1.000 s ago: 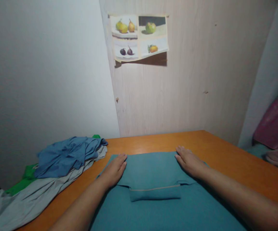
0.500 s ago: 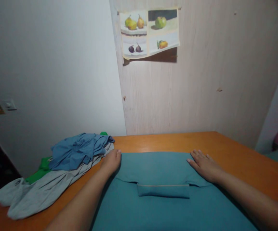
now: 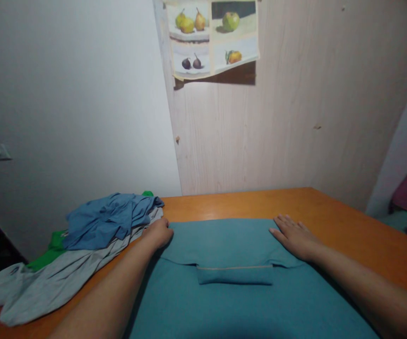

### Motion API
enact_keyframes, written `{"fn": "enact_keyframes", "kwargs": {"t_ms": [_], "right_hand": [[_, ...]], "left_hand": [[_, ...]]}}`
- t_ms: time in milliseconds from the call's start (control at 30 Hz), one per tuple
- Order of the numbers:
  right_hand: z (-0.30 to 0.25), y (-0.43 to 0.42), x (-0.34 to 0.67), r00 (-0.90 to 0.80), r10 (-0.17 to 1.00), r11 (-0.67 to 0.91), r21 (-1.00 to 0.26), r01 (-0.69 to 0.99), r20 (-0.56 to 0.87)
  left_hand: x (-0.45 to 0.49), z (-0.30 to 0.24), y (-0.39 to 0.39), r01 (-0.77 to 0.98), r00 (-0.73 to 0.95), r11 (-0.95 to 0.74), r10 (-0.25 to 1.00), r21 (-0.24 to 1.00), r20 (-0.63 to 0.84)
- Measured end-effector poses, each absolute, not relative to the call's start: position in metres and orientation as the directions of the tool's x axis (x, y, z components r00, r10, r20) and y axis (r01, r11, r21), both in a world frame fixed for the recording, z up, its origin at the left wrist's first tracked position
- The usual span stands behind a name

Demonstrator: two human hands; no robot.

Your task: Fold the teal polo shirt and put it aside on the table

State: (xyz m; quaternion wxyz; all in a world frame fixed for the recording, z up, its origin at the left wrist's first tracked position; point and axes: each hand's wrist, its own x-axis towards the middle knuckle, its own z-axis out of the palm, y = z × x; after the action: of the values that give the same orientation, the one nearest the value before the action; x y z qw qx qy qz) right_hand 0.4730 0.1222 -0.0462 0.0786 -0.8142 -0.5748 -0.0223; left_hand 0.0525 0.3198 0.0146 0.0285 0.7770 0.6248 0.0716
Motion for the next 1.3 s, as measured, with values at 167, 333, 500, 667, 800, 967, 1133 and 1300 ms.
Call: {"fn": "enact_keyframes", "kwargs": {"t_ms": [167,333,500,667,800,967,1133,1300], "right_hand": [[-0.046,0.128,0.477,0.334,0.934,-0.325,-0.092,0.941,0.123],[-0.044,0.148,0.484,0.327,0.937,-0.318,-0.086,0.944,0.125],[-0.04,0.176,0.492,0.338,0.936,-0.331,-0.086,0.94,0.097],[-0.041,0.196,0.5,0.346,0.934,-0.336,-0.108,0.936,0.092],[-0.04,0.199,0.501,0.335,0.937,-0.323,-0.122,0.938,0.094],[-0.024,0.193,0.487,0.373,0.921,-0.358,-0.139,0.924,0.11],[-0.001,0.171,0.443,0.215,0.94,-0.152,-0.239,0.959,0.265],[0.011,0.13,0.389,-0.075,0.884,0.206,-0.242,0.948,0.461]], "left_hand": [[0.062,0.009,0.31,0.966,0.253,-0.258,0.945,-0.002,0.205],[0.073,0.0,0.321,0.964,0.263,-0.261,0.916,-0.05,0.303],[0.082,0.0,0.349,0.96,0.277,-0.277,0.901,-0.048,0.335],[0.085,0.004,0.363,0.962,0.267,-0.27,0.903,-0.039,0.337],[0.086,0.004,0.361,0.961,0.265,-0.273,0.889,-0.033,0.373],[0.097,0.009,0.344,0.924,0.319,-0.379,0.835,0.048,0.447],[0.115,0.026,0.294,0.576,0.614,-0.754,0.654,0.315,0.442],[0.12,0.029,0.231,0.409,0.756,-0.886,0.462,0.218,0.463]]}}
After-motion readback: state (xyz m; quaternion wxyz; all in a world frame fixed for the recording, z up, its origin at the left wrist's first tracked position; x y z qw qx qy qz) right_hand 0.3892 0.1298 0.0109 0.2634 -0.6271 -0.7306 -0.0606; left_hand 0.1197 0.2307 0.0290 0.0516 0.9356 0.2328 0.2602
